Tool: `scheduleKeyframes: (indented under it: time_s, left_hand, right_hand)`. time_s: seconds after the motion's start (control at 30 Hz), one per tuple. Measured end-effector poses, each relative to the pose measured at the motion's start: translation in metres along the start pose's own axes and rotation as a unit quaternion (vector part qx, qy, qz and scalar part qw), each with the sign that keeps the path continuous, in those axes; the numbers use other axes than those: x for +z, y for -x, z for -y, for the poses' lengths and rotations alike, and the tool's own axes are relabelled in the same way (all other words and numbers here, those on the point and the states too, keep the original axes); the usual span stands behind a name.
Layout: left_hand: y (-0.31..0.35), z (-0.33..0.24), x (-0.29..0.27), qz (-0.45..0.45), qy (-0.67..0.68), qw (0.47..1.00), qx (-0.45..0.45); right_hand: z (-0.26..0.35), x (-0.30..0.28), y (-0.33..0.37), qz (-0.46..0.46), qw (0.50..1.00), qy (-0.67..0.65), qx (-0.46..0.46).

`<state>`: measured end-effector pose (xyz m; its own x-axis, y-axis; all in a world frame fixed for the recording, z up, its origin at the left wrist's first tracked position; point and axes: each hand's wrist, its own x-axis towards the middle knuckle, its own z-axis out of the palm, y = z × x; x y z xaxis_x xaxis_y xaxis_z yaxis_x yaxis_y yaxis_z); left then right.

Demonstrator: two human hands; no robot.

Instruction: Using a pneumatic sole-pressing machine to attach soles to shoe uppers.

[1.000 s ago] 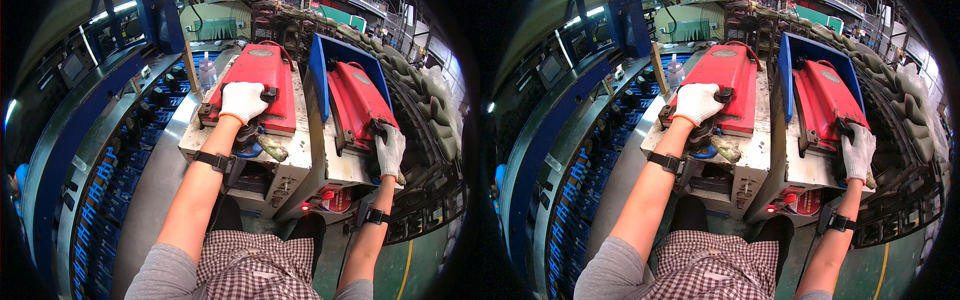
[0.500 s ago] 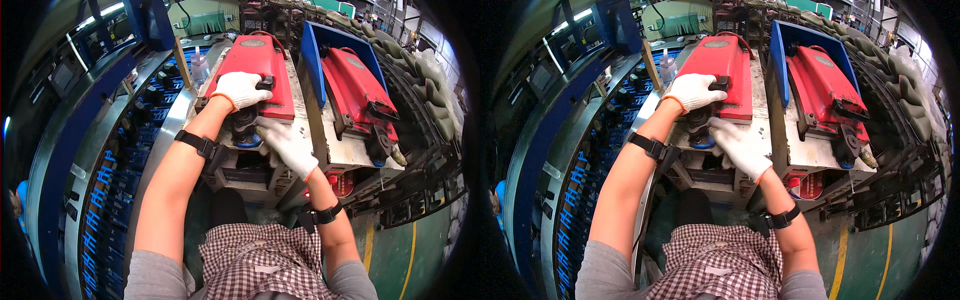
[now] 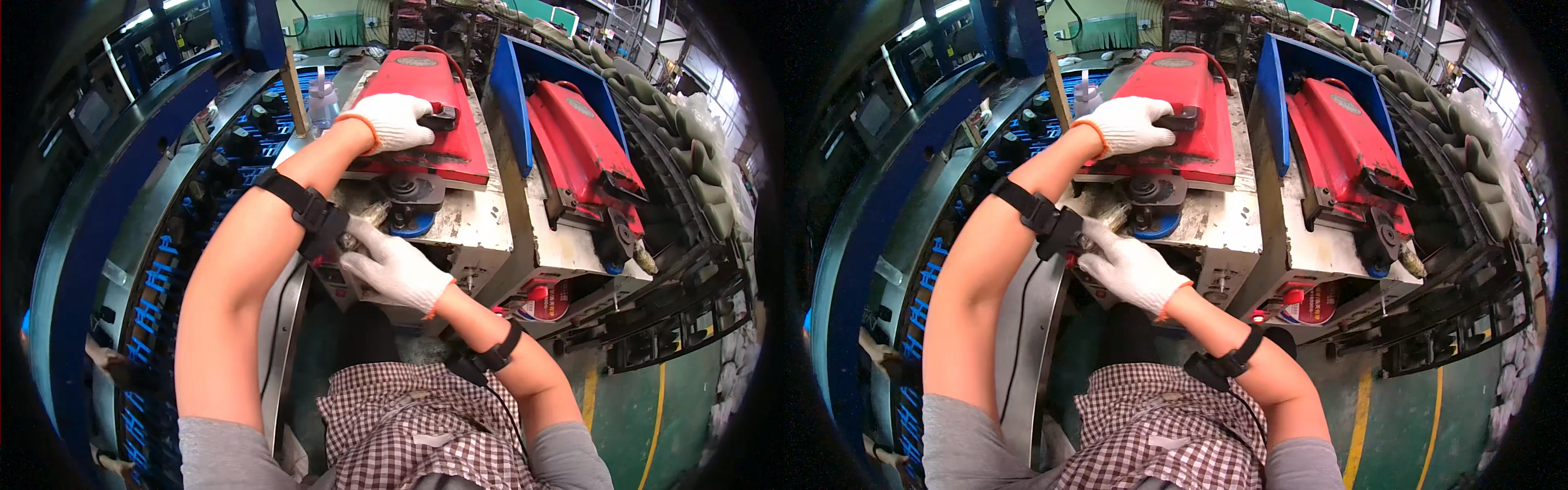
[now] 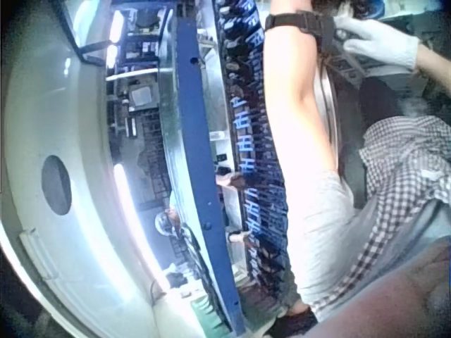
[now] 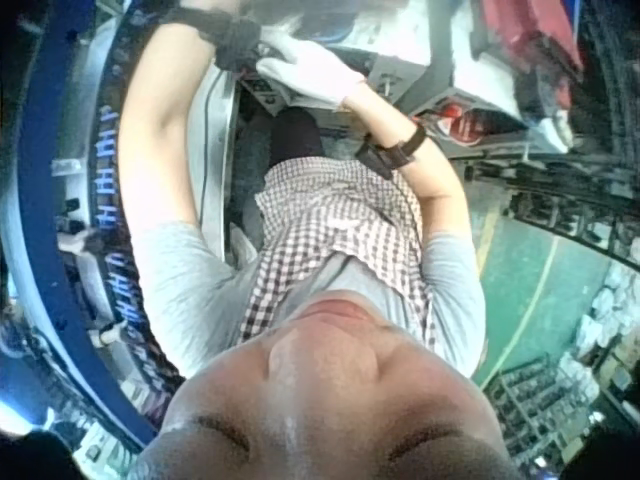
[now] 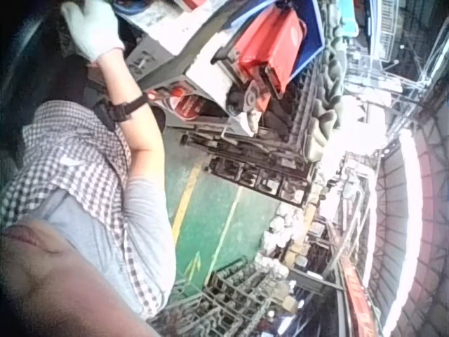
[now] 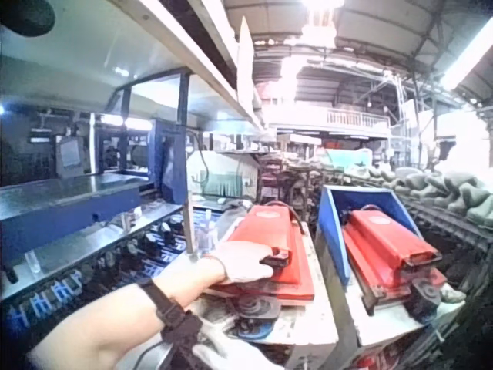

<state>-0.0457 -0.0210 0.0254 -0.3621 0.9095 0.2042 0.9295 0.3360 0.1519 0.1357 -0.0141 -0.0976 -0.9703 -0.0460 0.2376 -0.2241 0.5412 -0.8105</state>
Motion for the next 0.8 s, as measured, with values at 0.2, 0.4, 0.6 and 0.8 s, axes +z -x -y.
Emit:
scheduleKeyframes:
  time_s: [0.2,0.4,0.6,0.8]
  left_hand:
    - [-0.015,0.005,-0.037,-0.060,-0.024,0.998,0.014]
    - [-0.025,0.013,-0.076,-0.223,0.049,0.971,0.076]
    - [-0.008,0.036,-0.072,-0.398,-0.058,0.905,0.141]
    - [0.008,0.048,-0.063,-0.438,-0.166,0.876,0.116]
  right_hand:
    - [0.012,-0.063,0.012,0.086,0.974,-0.198,0.074]
    - [-0.016,-0.129,-0.025,-0.022,0.991,-0.113,0.073]
    - [-0.100,-0.175,-0.111,-0.098,0.975,0.195,0.051]
    - [-0.085,-0.156,-0.175,0.053,0.922,0.377,0.076]
